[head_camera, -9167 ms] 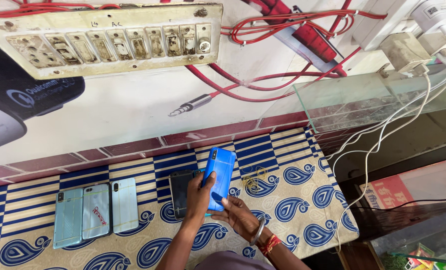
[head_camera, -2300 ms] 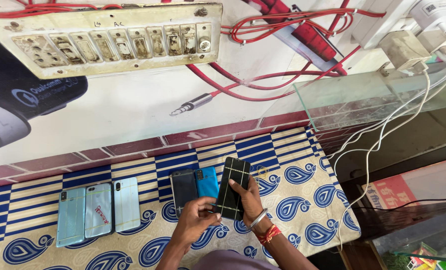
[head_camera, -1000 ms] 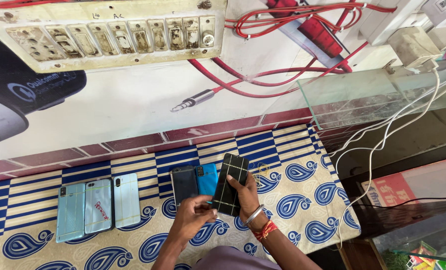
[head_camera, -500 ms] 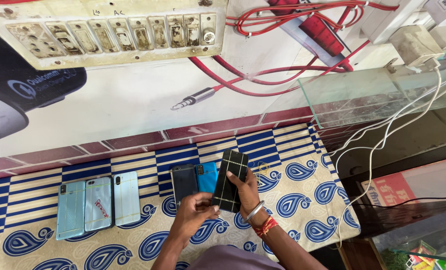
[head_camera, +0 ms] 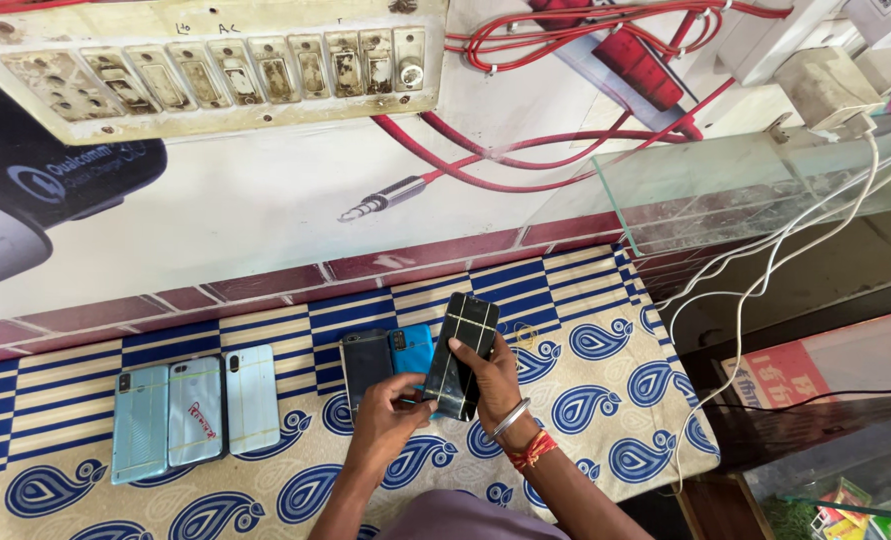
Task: The person wraps several smartphones with rubber bands on a patterned table. They pick up each phone, stretch a rubber band around it, and place it back down, repeating the process for multiple devices.
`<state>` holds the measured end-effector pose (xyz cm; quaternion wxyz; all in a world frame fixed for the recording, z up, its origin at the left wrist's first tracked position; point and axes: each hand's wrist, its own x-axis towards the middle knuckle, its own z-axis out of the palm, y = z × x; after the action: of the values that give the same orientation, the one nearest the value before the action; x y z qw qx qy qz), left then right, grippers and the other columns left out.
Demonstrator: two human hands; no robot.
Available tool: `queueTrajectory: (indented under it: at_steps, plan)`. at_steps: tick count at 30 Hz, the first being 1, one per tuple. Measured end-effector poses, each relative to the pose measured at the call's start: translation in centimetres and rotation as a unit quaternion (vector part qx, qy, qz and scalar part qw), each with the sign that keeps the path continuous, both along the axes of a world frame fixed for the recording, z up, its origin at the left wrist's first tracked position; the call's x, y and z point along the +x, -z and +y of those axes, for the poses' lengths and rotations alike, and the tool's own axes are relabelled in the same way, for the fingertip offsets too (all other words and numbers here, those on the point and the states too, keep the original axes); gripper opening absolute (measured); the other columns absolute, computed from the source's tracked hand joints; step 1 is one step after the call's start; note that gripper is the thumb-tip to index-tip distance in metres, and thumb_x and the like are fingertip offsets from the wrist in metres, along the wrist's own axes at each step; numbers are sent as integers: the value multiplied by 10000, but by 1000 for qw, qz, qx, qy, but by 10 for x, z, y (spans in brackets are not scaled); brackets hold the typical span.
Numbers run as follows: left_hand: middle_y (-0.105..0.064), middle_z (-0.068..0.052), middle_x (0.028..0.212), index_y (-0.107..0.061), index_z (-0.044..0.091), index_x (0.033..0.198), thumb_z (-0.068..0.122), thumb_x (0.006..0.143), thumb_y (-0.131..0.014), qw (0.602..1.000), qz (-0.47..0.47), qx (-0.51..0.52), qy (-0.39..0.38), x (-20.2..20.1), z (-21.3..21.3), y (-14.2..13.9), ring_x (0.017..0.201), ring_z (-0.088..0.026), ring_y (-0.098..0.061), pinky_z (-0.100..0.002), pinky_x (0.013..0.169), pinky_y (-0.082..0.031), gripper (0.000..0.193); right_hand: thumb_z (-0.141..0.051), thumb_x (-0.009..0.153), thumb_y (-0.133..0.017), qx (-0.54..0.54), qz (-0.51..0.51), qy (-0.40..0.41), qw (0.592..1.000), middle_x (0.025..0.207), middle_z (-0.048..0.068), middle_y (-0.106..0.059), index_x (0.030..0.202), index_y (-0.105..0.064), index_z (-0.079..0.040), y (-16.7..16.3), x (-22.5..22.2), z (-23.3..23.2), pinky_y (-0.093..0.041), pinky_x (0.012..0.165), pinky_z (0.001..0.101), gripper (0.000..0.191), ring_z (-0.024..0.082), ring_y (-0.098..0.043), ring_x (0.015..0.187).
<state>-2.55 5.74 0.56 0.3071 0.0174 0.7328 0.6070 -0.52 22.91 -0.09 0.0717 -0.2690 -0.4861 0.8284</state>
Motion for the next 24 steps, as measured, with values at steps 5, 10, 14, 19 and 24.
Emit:
queueTrajectory:
  at_steps: [5,10,14,19,24]
  plan:
    - [-785,-153,943,-676,11,1239,40,820,-773,1000,-23,5,-18,7,2,4,802,-183,-794,-299,709,-657,431,-85,823,-783,13,2,0,1000,975,112,-728,1171,-585,-16,4,3,-2,-635,707,325,406,195,-745,823]
    - [-797,-157,916,-680,12,1240,54,820,-782,999,-37,0,-32,11,2,3,766,-179,-786,-294,688,-679,433,-85,822,-783,8,3,4,1000,961,114,-729,1164,-585,-17,6,5,-5,-636,684,326,400,191,-743,800]
    - [-806,-152,891,-698,5,1219,61,797,-808,999,-27,6,-40,13,2,3,748,-173,-780,-293,672,-667,440,-81,824,-785,8,14,5,1000,962,102,-727,1166,-599,-8,8,4,-7,-626,669,315,396,176,-732,791]
    - [-814,-154,887,-694,26,1216,79,776,-832,999,-11,-8,-44,12,1,7,741,-172,-798,-286,660,-681,464,-84,820,-790,9,11,10,1000,963,96,-729,1172,-620,-7,9,3,-8,-616,660,307,398,166,-729,791]
    - [-817,-151,894,-705,17,1188,58,756,-830,999,17,11,-46,13,1,10,754,-167,-813,-299,661,-647,452,-92,818,-790,8,-5,18,1000,957,91,-725,1171,-615,-17,9,1,-9,-621,665,311,400,165,-729,791]
